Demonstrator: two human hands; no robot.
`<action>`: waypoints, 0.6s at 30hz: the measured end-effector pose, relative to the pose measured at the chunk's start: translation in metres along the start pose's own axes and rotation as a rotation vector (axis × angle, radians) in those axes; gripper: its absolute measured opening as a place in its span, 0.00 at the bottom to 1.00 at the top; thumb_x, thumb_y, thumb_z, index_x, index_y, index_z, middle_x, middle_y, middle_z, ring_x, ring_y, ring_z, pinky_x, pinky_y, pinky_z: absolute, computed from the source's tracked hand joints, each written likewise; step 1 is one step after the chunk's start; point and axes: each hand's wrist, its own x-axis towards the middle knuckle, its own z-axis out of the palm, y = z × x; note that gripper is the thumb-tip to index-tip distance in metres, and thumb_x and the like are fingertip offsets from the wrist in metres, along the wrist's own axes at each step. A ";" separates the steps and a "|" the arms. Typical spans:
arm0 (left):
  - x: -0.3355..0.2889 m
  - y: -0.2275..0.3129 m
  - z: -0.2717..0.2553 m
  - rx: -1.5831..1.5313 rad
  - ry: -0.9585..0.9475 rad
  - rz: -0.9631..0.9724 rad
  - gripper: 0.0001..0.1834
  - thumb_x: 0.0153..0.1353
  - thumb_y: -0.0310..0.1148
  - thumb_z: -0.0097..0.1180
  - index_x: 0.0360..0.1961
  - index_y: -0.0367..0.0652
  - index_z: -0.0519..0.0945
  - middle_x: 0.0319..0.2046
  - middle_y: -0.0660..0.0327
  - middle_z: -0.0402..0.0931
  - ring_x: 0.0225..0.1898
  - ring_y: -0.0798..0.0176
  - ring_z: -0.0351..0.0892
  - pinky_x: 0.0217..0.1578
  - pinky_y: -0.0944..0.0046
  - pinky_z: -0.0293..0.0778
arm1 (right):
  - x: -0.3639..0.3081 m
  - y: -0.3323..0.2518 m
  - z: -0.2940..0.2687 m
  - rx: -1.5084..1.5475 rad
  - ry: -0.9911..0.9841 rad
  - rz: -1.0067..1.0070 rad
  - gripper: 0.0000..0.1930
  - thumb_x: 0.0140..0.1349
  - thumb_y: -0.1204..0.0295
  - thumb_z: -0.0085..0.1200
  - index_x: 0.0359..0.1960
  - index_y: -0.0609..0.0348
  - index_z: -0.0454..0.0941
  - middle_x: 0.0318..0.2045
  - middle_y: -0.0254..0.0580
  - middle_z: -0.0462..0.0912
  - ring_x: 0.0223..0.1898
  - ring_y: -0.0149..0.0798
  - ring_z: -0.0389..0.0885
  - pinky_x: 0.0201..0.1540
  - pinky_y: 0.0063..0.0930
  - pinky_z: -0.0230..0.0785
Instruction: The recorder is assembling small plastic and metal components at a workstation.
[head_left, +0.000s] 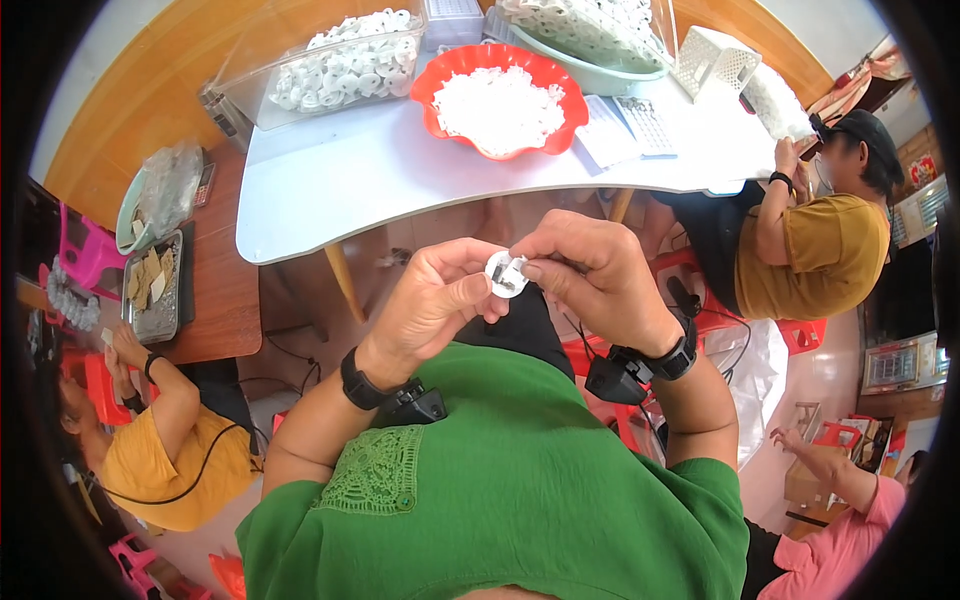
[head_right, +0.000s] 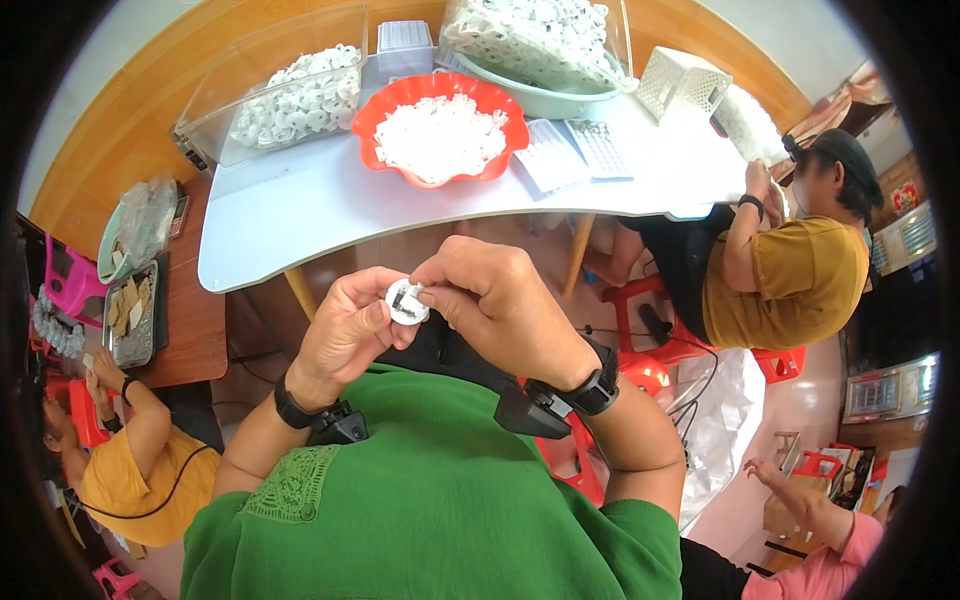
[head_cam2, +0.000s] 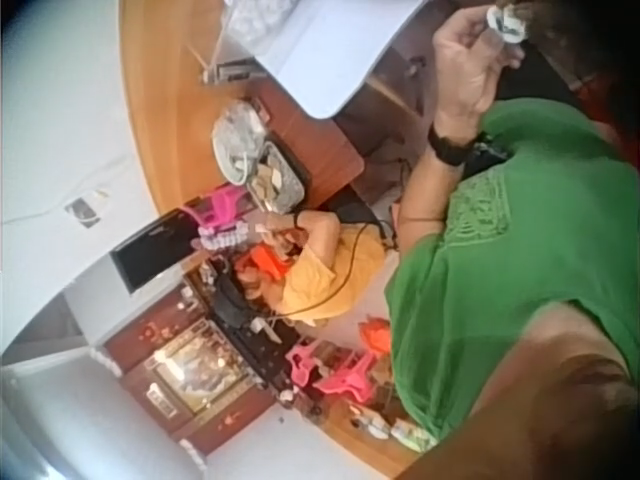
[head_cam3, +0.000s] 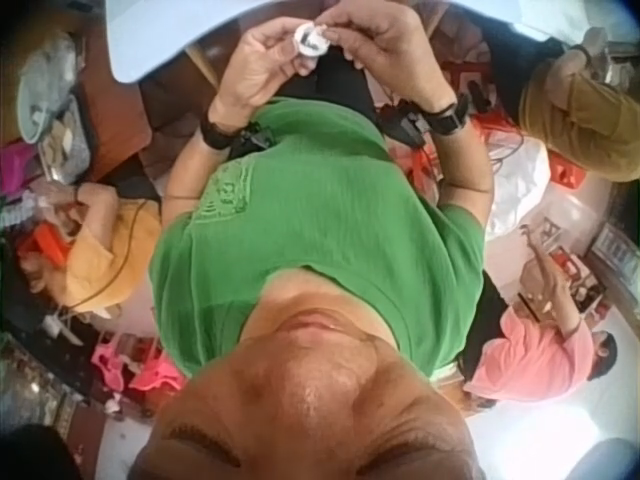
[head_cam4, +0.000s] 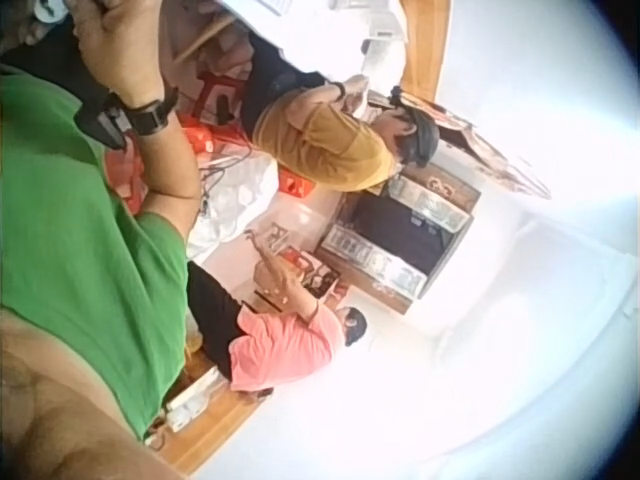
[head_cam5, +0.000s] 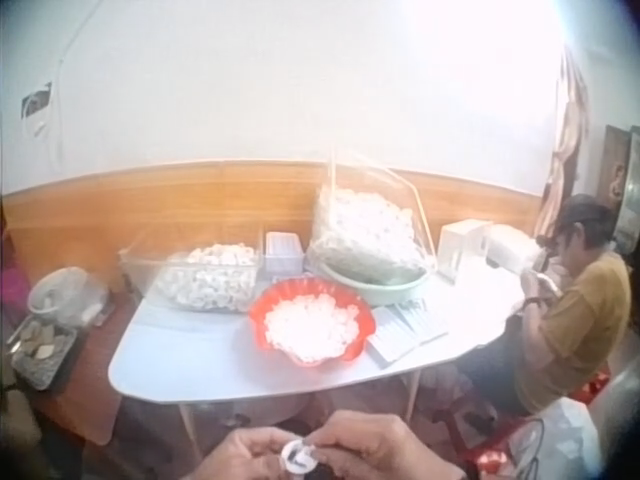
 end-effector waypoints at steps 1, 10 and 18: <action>0.000 -0.001 0.000 0.001 0.000 -0.001 0.20 0.57 0.32 0.61 0.47 0.32 0.75 0.37 0.58 0.78 0.32 0.67 0.78 0.33 0.69 0.76 | 0.000 -0.002 0.000 -0.029 -0.008 -0.014 0.05 0.53 0.83 0.54 0.33 0.65 0.77 0.22 0.42 0.73 0.24 0.40 0.75 0.27 0.29 0.66; 0.000 -0.003 0.001 0.018 0.016 -0.009 0.20 0.57 0.33 0.61 0.47 0.32 0.75 0.36 0.58 0.78 0.33 0.67 0.79 0.33 0.69 0.76 | -0.002 -0.006 0.001 -0.086 0.014 0.012 0.06 0.52 0.83 0.55 0.32 0.65 0.76 0.24 0.45 0.76 0.25 0.44 0.76 0.28 0.30 0.68; 0.002 -0.002 0.000 0.015 0.003 -0.010 0.19 0.58 0.33 0.61 0.47 0.33 0.75 0.36 0.58 0.78 0.32 0.68 0.79 0.33 0.69 0.76 | -0.004 -0.005 -0.003 -0.006 0.021 0.027 0.04 0.54 0.83 0.54 0.32 0.66 0.75 0.20 0.35 0.76 0.20 0.21 0.72 0.21 0.18 0.64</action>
